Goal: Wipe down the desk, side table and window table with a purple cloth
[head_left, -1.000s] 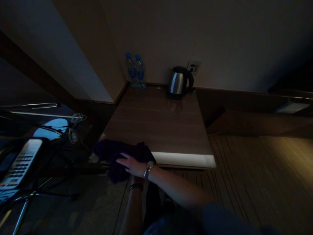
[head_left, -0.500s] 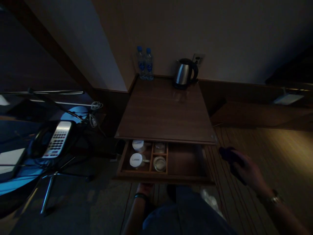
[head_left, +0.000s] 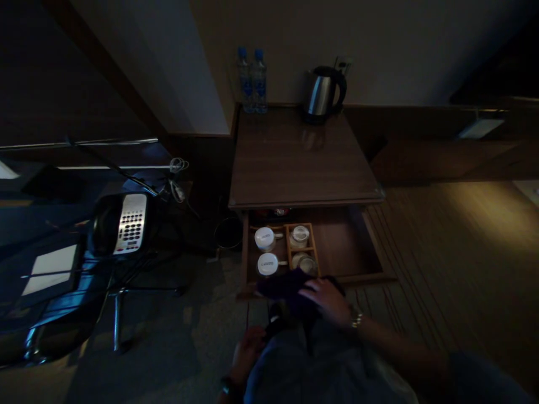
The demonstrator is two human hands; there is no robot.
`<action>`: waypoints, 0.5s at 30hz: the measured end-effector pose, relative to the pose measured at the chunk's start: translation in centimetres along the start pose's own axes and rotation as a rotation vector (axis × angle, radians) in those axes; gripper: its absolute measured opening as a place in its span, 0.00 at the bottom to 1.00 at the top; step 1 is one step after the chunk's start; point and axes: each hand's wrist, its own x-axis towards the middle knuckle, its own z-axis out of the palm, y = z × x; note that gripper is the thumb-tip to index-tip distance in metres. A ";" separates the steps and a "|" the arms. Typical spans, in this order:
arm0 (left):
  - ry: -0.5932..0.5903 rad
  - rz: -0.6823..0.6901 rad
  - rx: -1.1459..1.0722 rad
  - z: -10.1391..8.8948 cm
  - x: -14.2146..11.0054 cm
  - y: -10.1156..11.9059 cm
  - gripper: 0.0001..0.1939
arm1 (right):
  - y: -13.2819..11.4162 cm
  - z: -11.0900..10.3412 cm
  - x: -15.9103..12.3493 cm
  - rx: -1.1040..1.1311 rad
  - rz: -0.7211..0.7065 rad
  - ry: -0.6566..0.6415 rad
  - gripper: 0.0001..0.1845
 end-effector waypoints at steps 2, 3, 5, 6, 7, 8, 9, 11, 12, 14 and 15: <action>-0.047 0.034 0.010 -2.9 -1.5 -1.3 0.24 | 6.1 -1.1 -6.1 -0.025 0.214 0.000 0.34; -0.056 0.087 0.036 -4.0 -1.8 -1.1 0.24 | 8.9 -1.9 -9.1 -0.021 0.309 -0.001 0.36; -0.038 0.248 0.117 -5.1 -1.3 1.3 0.22 | 13.8 -4.1 -13.6 0.084 0.442 0.040 0.33; -0.024 0.339 0.156 -5.3 -0.6 3.3 0.21 | 15.6 -5.3 -14.8 0.151 0.486 0.109 0.29; -0.003 0.430 0.199 -5.2 0.4 5.7 0.21 | 17.2 -6.5 -15.2 0.209 0.507 0.212 0.25; 0.029 0.515 0.253 -4.9 1.7 8.3 0.20 | 18.3 -7.7 -14.7 0.241 0.506 0.339 0.23; 0.061 0.578 0.328 -4.5 3.2 11.0 0.20 | 19.1 -8.7 -13.2 0.243 0.484 0.473 0.23; 0.100 0.622 0.535 -3.2 7.1 16.3 0.21 | 19.9 -9.9 -8.2 0.184 0.416 0.649 0.25; 0.109 0.612 0.643 -2.5 9.3 18.6 0.22 | 19.8 -10.0 -5.0 0.145 0.405 0.639 0.27; 0.120 0.579 0.779 -1.0 13.9 22.3 0.22 | 19.1 -8.9 1.1 0.094 0.441 0.466 0.29; 0.128 0.554 0.823 -0.4 16.1 23.7 0.22 | 18.5 -7.8 3.5 0.083 0.464 0.352 0.29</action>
